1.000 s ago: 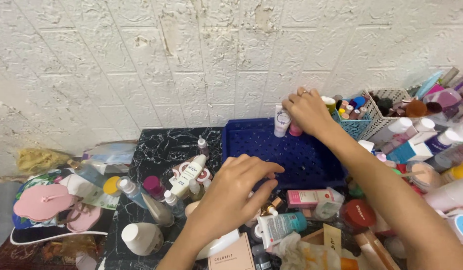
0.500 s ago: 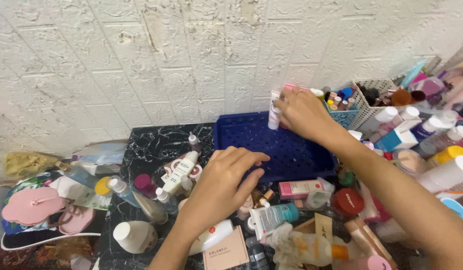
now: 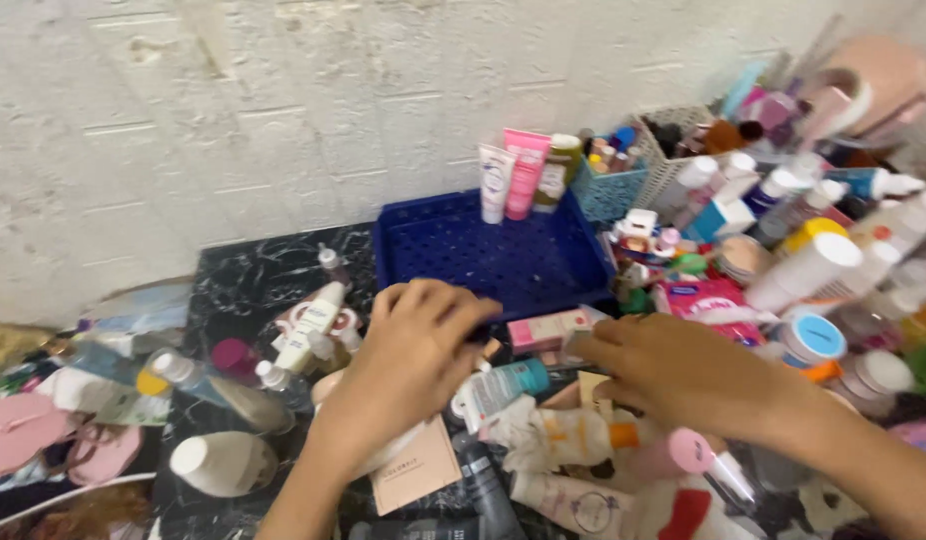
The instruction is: The recorder is organizing a large collection of cosmetics, skincare bottles, and makeup items into a blue plastic tray on a vanity or desk.
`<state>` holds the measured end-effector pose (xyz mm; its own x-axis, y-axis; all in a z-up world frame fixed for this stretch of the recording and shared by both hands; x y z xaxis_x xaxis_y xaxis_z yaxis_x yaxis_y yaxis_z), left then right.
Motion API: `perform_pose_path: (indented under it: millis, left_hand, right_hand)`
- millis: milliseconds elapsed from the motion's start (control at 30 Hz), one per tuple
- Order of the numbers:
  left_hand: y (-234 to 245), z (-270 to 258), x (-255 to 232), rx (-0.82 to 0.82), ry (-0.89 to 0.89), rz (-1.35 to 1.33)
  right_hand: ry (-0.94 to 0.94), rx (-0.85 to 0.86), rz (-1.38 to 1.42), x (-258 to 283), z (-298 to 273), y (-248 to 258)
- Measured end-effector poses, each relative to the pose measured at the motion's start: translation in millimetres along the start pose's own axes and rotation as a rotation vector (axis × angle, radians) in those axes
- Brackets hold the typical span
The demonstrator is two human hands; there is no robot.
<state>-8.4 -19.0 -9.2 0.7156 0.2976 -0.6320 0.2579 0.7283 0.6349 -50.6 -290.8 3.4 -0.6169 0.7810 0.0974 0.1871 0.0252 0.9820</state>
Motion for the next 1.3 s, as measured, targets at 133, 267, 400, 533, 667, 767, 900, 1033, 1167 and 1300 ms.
perform_pose_path:
  millis: [133, 267, 400, 533, 667, 767, 900, 1033, 1167, 1300]
  left_hand:
    - [-44.9, -12.7, -3.3, 0.177, 0.035, 0.382]
    - [-73.5, -19.0, 3.2, 0.553, 0.200, 0.562]
    - [-71.5, -21.3, 1.4, 0.608, 0.185, 0.576]
    - [-65.2, -10.7, 1.2, 0.454, 0.150, 0.476]
    - [-54.5, 13.0, 6.6, 0.275, 0.019, 0.490]
    - [-33.8, 44.0, 12.7, 0.283, 0.015, 0.571]
    - [-0.4, 93.8, 31.9, 0.034, -0.041, 0.660]
    - [0.7, 144.6, 110.3, -0.097, -0.093, 0.732]
    - [-14.6, 172.3, 202.7, 0.001, -0.008, 0.764]
    - [-28.5, 186.4, 257.9, 0.067, 0.052, 0.688]
  right_hand:
    - [-0.309, 0.326, -0.110, -14.3, -41.7, -2.6]
    - [-0.369, 0.030, -0.077, -30.6, -92.8, -12.6]
    - [-0.569, 0.202, 0.010, -27.4, -117.0, -8.9]
    - [-0.817, 0.465, 0.067, -33.1, -138.9, -21.1]
    - [-0.674, 0.132, 0.183, -60.3, -160.9, -53.2]
    - [-0.563, -0.025, 0.218, -77.8, -162.2, -69.4]
    - [-0.388, -0.172, 0.294, -94.5, -156.2, -75.2]
    - [-0.576, -0.146, 0.306, -73.8, -137.4, -61.6]
    - [-0.508, -0.100, 0.424, -91.6, -139.1, -95.5]
    - [-0.462, 0.030, 0.349, -105.9, -141.9, -118.9]
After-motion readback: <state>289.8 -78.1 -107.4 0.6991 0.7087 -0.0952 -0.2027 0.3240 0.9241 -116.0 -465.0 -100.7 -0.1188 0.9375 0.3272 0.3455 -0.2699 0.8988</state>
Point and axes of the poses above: each hand's wrist, its own z-axis towards the middle knuckle, its own y-axis out of the back of the hand, x = y × z, the point moved 1 cm from there along z, towards the middle knuckle, and after that the axes turned 13 degrees about -z, right-handed, at the moved point
